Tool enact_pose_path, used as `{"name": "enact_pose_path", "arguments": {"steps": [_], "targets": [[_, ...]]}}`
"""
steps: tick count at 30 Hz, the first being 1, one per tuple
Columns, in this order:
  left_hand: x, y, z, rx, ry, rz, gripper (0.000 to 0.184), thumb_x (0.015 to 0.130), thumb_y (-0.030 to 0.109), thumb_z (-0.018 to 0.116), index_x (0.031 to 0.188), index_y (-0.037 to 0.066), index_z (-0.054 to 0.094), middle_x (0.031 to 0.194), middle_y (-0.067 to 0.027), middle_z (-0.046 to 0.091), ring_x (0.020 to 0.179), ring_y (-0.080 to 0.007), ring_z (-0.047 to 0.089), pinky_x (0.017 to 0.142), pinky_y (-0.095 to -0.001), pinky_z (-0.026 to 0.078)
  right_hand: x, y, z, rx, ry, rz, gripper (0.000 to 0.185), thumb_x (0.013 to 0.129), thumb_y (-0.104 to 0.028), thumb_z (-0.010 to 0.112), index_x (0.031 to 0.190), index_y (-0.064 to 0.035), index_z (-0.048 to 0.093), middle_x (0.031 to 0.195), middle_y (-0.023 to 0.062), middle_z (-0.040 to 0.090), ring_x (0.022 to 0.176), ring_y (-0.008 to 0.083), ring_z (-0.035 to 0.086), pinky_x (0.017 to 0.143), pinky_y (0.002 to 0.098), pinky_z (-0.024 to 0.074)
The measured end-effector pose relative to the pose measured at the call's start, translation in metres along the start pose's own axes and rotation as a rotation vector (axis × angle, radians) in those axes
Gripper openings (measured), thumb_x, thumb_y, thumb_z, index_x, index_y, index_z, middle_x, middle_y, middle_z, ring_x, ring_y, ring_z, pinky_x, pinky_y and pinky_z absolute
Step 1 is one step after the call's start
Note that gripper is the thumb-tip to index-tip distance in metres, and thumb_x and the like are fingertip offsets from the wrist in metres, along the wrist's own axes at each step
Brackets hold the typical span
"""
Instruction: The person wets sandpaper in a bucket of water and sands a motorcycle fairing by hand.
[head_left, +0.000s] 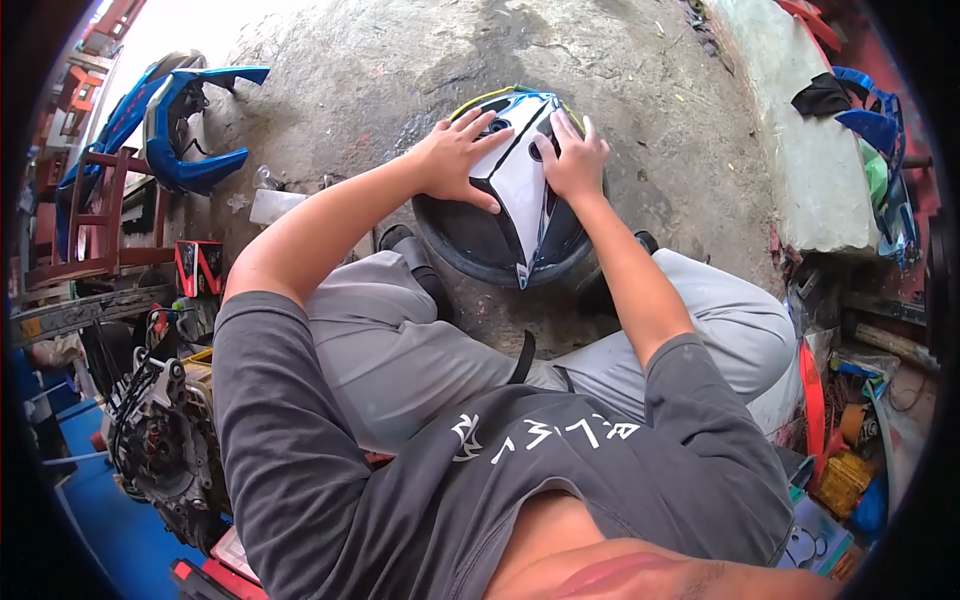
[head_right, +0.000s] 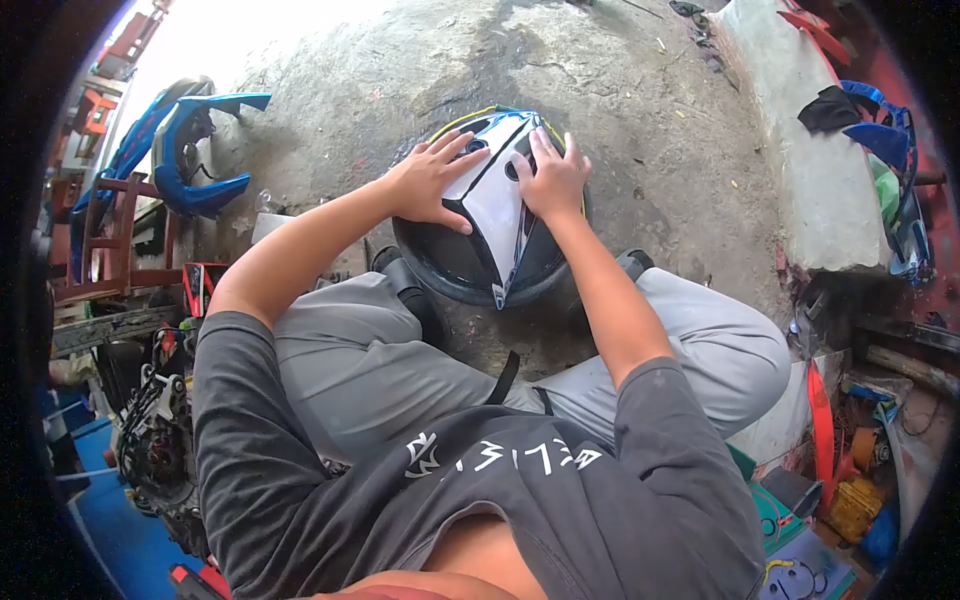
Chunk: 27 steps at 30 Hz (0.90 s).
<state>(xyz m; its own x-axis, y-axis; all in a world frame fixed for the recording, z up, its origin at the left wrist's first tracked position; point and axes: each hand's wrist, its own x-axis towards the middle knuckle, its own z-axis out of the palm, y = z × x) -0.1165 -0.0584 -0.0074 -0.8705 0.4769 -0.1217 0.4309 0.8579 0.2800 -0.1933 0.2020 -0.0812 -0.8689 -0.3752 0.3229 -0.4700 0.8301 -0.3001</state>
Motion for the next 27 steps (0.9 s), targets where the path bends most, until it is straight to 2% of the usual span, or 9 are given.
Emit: {"name": "enact_pose_path", "arguments": {"steps": [4, 9, 12, 13, 18, 19, 22, 26, 27], "targets": [[0.0, -0.001, 0.003, 0.017, 0.033, 0.017, 0.132, 0.071, 0.083, 0.082, 0.175, 0.017, 0.032, 0.178, -0.0281, 0.027, 0.165, -0.0489, 0.024, 0.126, -0.0661, 0.032, -0.015, -0.015, -0.008, 0.247, -0.089, -0.228, 0.056, 0.104, -0.048, 0.066, 0.147, -0.0134, 0.072, 0.158, 0.0052, 0.066, 0.153, 0.0372, 0.047, 0.125, 0.0623, 0.0276], [-0.002, 0.001, 0.003, 0.015, 0.023, 0.015, 0.132, 0.072, 0.084, 0.081, 0.175, 0.018, 0.033, 0.178, -0.0277, 0.028, 0.165, -0.05, 0.024, 0.126, -0.0667, 0.031, 0.007, 0.0, 0.006, 0.038, 0.017, 0.066, 0.061, 0.107, -0.055, 0.057, 0.15, -0.0142, 0.07, 0.16, 0.0043, 0.064, 0.153, 0.0378, 0.047, 0.127, 0.067, 0.0236], [0.001, -0.001, 0.001, 0.022, 0.043, 0.03, 0.131, 0.072, 0.087, 0.079, 0.174, 0.018, 0.034, 0.177, -0.0279, 0.029, 0.164, -0.0502, 0.025, 0.126, -0.0662, 0.031, -0.008, -0.006, 0.004, 0.126, -0.017, -0.079, 0.058, 0.106, -0.052, 0.059, 0.148, -0.0138, 0.071, 0.159, 0.0048, 0.065, 0.153, 0.0371, 0.047, 0.127, 0.0667, 0.0239], [0.001, -0.003, 0.003, 0.03, 0.051, 0.035, 0.132, 0.072, 0.089, 0.077, 0.174, 0.018, 0.034, 0.177, -0.028, 0.03, 0.164, -0.0501, 0.026, 0.126, -0.0659, 0.032, -0.019, -0.014, 0.001, 0.324, -0.025, -0.111, 0.056, 0.105, -0.049, 0.062, 0.147, -0.0136, 0.072, 0.158, 0.0052, 0.066, 0.153, 0.0366, 0.047, 0.127, 0.0663, 0.0239], [0.003, -0.005, 0.007, 0.02, 0.061, 0.026, 0.131, 0.072, 0.091, 0.076, 0.174, 0.018, 0.036, 0.176, -0.0286, 0.033, 0.164, -0.0503, 0.026, 0.126, -0.0664, 0.031, -0.021, -0.025, 0.001, 0.02, 0.036, 0.027, 0.068, 0.106, -0.054, 0.058, 0.155, -0.0088, 0.064, 0.165, 0.0087, 0.059, 0.154, 0.0398, 0.045, 0.128, 0.0654, 0.0207], [0.0, -0.006, 0.007, 0.03, 0.064, 0.025, 0.131, 0.072, 0.091, 0.076, 0.174, 0.018, 0.036, 0.176, -0.0286, 0.033, 0.164, -0.0504, 0.027, 0.126, -0.0667, 0.032, -0.017, -0.022, 0.005, 0.027, 0.038, 0.063, 0.076, 0.106, -0.059, 0.054, 0.158, -0.0032, 0.059, 0.166, 0.0128, 0.057, 0.154, 0.0432, 0.043, 0.129, 0.0644, 0.0205], [0.002, -0.005, 0.008, 0.047, 0.088, 0.035, 0.132, 0.072, 0.092, 0.075, 0.173, 0.018, 0.037, 0.175, -0.0287, 0.033, 0.164, -0.0504, 0.027, 0.125, -0.0674, 0.032, -0.025, -0.017, 0.013, 0.193, 0.043, 0.032, 0.075, 0.107, -0.057, 0.055, 0.155, -0.0001, 0.061, 0.164, 0.015, 0.058, 0.154, 0.0447, 0.043, 0.128, 0.0616, 0.0246], [0.003, -0.004, 0.007, 0.057, 0.066, 0.05, 0.132, 0.072, 0.092, 0.075, 0.174, 0.018, 0.035, 0.175, -0.0289, 0.033, 0.163, -0.0506, 0.028, 0.126, -0.0676, 0.032, -0.03, -0.016, 0.005, 0.332, 0.043, -0.034, 0.072, 0.107, -0.055, 0.057, 0.153, -0.0001, 0.064, 0.163, 0.0151, 0.059, 0.154, 0.0477, 0.042, 0.126, 0.0583, 0.0302], [0.003, -0.005, 0.007, 0.064, 0.065, 0.057, 0.131, 0.073, 0.091, 0.075, 0.174, 0.018, 0.035, 0.175, -0.0291, 0.033, 0.163, -0.0503, 0.029, 0.126, -0.0678, 0.032, -0.028, -0.018, 0.009, 0.201, 0.059, 0.019, 0.074, 0.106, -0.056, 0.058, 0.155, -0.0008, 0.062, 0.166, 0.0145, 0.056, 0.156, 0.0472, 0.039, 0.127, 0.0586, 0.0299]]}}
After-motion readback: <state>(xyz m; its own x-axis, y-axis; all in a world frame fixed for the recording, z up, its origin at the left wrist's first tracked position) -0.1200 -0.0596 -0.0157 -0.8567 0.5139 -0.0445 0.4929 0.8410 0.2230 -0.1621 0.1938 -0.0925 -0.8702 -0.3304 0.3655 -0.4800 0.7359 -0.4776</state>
